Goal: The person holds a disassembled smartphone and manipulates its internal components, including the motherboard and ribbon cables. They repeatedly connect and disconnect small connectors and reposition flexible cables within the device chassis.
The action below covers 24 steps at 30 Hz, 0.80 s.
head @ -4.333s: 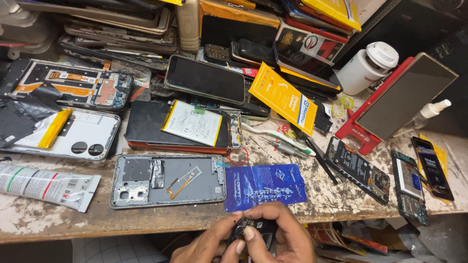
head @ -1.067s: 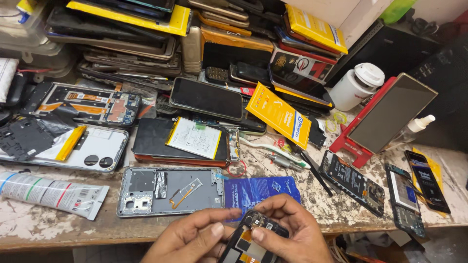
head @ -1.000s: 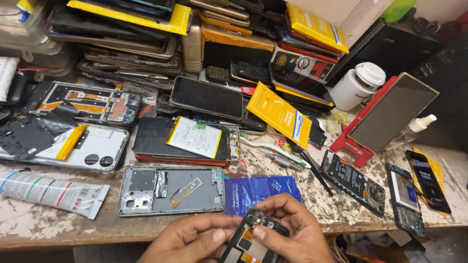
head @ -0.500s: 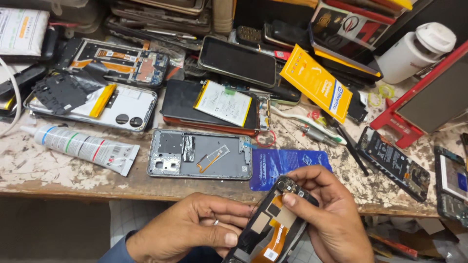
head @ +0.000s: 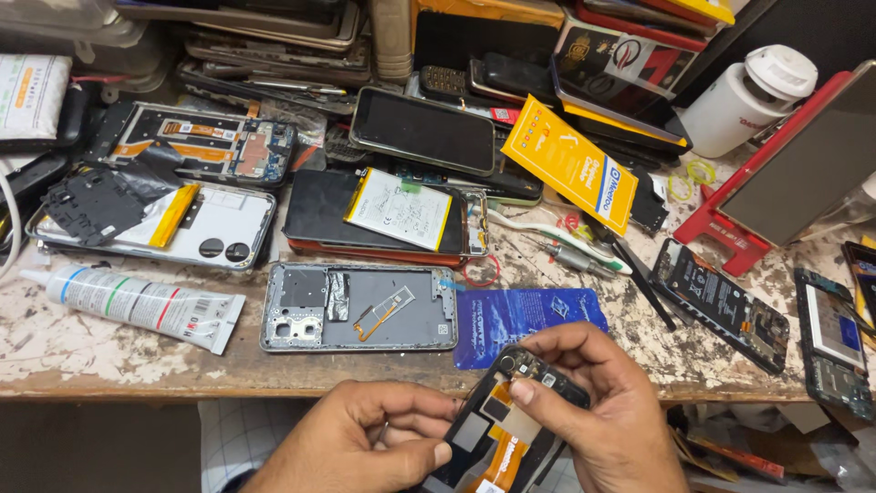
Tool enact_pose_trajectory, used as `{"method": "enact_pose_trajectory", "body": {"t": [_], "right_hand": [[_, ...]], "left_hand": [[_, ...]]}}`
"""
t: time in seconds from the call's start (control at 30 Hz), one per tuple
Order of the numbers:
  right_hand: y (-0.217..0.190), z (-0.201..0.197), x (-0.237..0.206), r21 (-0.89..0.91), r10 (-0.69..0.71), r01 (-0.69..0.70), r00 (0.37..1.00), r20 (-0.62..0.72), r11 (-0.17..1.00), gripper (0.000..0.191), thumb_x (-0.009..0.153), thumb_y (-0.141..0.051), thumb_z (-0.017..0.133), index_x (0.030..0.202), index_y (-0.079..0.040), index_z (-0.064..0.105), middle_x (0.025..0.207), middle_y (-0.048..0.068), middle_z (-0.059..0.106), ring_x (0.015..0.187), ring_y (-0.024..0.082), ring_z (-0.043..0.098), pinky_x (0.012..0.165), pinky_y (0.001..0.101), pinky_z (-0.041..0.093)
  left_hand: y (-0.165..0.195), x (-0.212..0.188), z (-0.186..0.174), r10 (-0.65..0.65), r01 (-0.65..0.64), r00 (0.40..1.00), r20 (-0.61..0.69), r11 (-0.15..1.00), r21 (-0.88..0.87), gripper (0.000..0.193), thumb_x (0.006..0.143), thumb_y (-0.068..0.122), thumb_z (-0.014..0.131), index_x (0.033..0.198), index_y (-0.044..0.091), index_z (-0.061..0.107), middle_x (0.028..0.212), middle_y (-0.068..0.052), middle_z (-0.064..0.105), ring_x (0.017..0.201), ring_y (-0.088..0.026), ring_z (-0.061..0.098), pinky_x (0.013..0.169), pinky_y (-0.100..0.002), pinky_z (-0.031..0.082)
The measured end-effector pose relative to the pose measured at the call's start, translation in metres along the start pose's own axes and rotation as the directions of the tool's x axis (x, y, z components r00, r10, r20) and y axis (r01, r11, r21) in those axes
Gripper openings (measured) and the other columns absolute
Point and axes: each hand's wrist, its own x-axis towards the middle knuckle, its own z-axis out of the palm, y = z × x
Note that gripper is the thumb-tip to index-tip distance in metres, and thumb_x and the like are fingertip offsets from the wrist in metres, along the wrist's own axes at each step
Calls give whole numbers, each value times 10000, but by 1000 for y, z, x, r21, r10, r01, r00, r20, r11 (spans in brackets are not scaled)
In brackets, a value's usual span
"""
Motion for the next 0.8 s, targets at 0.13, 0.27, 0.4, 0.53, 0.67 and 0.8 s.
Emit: {"method": "enact_pose_trajectory", "body": {"t": [0.13,0.27,0.4,0.53,0.67,0.8], "right_hand": [[5,-3,2,-26,-50,52,997,56,998,387,717,115,794,1070,29,660,1025,113,716,1001,172,688,909,335,563],[7,-9,1,-70,-74,82,992,106,994,370,731,84,805,1071,27,670,1029,111,717,1007,174,693,925,344,556],[10,-12,1,-68,-48,56,993,108,996,362,737,78,813,1063,31,663,1016,120,721,988,184,701,914,348,564],[12,-13,2,-68,-63,72,990,124,995,361,742,75,806,1068,28,657,1018,116,718,994,179,703,906,344,564],[13,-14,4,-51,-86,96,980,179,994,355,757,70,808,1073,28,652,1018,114,711,1003,177,701,905,340,563],[13,-16,4,-60,-106,119,977,185,991,354,761,70,811,1076,29,655,1015,115,717,996,178,701,896,339,562]], "left_hand": [[1,4,0,10,-9,1000,-30,1000,15,317,820,10,769,1136,-17,761,908,-54,805,805,-50,737,729,-192,581],[2,8,0,22,-21,999,-36,1000,19,220,812,0,808,1025,-39,773,844,-49,778,739,-44,695,652,-184,538],[1,12,3,66,-66,997,-36,998,-1,181,823,11,815,995,-36,783,808,-30,758,704,-20,654,611,-167,491],[0,16,6,119,-116,991,-59,992,56,207,802,9,802,1008,-15,798,819,-12,771,705,-2,650,637,-157,514],[2,17,9,151,-142,984,-94,985,98,192,815,21,815,1001,-26,806,805,-20,764,688,-8,634,621,-164,506],[4,21,12,175,-174,982,-76,985,19,239,806,17,792,1042,-13,783,854,-37,783,724,-21,684,645,-175,545]]}}
